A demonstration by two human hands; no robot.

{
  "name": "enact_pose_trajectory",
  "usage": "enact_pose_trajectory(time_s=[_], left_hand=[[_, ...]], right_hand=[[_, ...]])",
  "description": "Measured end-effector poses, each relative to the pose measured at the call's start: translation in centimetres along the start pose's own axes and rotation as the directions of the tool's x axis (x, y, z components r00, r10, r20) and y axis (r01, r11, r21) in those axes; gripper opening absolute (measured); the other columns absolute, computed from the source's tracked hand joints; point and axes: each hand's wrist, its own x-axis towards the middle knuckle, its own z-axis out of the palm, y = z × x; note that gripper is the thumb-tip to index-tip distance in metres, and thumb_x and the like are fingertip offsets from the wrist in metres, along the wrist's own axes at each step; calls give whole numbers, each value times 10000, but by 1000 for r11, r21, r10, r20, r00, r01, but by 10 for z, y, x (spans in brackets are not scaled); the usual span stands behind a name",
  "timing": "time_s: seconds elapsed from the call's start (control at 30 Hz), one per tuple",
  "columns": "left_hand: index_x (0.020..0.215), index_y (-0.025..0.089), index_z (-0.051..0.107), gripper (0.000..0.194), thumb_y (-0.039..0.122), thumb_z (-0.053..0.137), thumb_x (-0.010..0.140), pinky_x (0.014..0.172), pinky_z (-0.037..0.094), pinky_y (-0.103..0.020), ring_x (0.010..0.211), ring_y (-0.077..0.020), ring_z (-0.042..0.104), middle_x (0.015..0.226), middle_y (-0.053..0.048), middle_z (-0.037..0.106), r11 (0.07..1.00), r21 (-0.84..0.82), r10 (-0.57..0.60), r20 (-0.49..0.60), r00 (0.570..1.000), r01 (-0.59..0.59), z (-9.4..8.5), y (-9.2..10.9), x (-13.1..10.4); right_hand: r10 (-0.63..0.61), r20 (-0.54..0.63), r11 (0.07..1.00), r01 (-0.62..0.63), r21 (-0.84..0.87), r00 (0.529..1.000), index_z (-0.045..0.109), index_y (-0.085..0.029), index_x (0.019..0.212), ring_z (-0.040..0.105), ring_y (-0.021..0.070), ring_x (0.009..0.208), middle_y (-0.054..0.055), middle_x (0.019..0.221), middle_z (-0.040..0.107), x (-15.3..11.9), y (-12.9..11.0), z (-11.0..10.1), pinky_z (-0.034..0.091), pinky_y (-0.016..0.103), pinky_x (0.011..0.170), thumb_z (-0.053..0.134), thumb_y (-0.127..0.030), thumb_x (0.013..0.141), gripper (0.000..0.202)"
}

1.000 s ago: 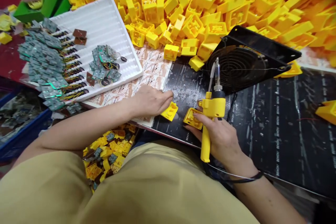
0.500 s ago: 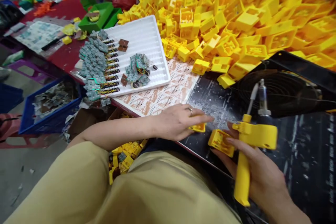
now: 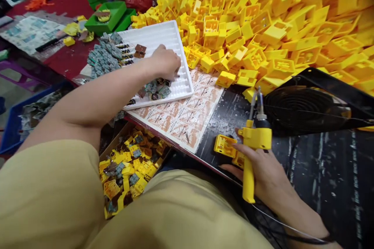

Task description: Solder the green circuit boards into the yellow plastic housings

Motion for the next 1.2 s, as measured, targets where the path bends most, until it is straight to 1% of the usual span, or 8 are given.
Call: enact_pose_trajectory(time_s=[0.1, 0.3, 0.5, 0.73, 0.87, 1.0, 1.1, 1.2], left_hand=[[1029, 91, 726, 338, 368, 570, 916, 998, 421, -463, 1040, -217, 615, 1052, -85, 719, 916, -402, -82, -169, 982, 8, -3, -16, -1], [915, 79, 636, 243, 296, 537, 959, 865, 536, -396, 874, -153, 717, 836, -36, 732, 140, -949, -37, -292, 956, -284, -17, -8, -8], [885, 108, 652, 273, 328, 512, 966, 734, 568, -343, 824, -185, 742, 849, -37, 737, 51, -981, 113, -180, 977, -187, -9, 54, -19], [821, 154, 576, 312, 455, 654, 844, 632, 589, -298, 721, -176, 723, 817, -58, 726, -248, -967, 233, -114, 966, -54, 22, 120, -56], [861, 172, 611, 304, 474, 590, 883, 729, 593, -327, 895, -188, 699, 968, -84, 714, -92, -924, -16, -372, 928, -372, 45, 134, -76], [952, 257, 695, 143, 349, 600, 900, 848, 543, -355, 966, -172, 642, 1044, -65, 688, 438, -370, 85, -890, 447, -819, 67, 134, -95], [1076, 294, 685, 221, 215, 623, 879, 819, 523, -310, 851, -134, 641, 929, -17, 700, 406, -50, 327, -924, 196, -912, 77, 133, -104], [1108, 237, 674, 217, 210, 545, 936, 773, 528, -264, 835, -119, 644, 912, -33, 698, 381, -393, 110, -879, 463, -837, 82, 135, -105]], right_hand=[[-63, -14, 998, 63, -10, 998, 495, -211, 1295, 659, 258, 948, 74, 971, 662, 8, -5, 3, 535, 438, 910, 621, -416, 945, 425], [-109, -82, 992, 103, -70, 991, 513, -202, 1245, 665, 200, 795, 66, 965, 672, 22, -8, 8, 560, 321, 704, 582, -214, 961, 292], [11, -224, 1000, -14, -10, 975, 461, -182, 1251, 653, 286, 1042, 148, 1153, 631, 31, -18, -4, 564, 467, 909, 699, -407, 887, 490], [193, -433, 981, -170, 91, 881, 485, -215, 1156, 695, 184, 866, 50, 1027, 666, 49, -48, -7, 601, 254, 742, 756, -401, 846, 452], [244, -514, 969, -229, 94, 822, 484, -217, 1112, 695, 148, 766, 10, 930, 655, 48, -45, -2, 591, 214, 658, 676, -225, 911, 278], [228, -528, 973, -217, 84, 818, 485, -221, 1134, 700, 143, 775, 0, 934, 664, 44, -39, -6, 599, 209, 684, 689, -186, 895, 316], [169, -570, 982, -184, 31, 804, 501, -237, 1132, 701, 143, 786, -11, 942, 673, 45, -39, -11, 602, 216, 717, 699, -157, 881, 330], [127, -613, 986, -165, -5, 780, 509, -236, 1147, 701, 146, 792, -6, 957, 676, 46, -43, -15, 607, 220, 722, 724, -170, 866, 359]])
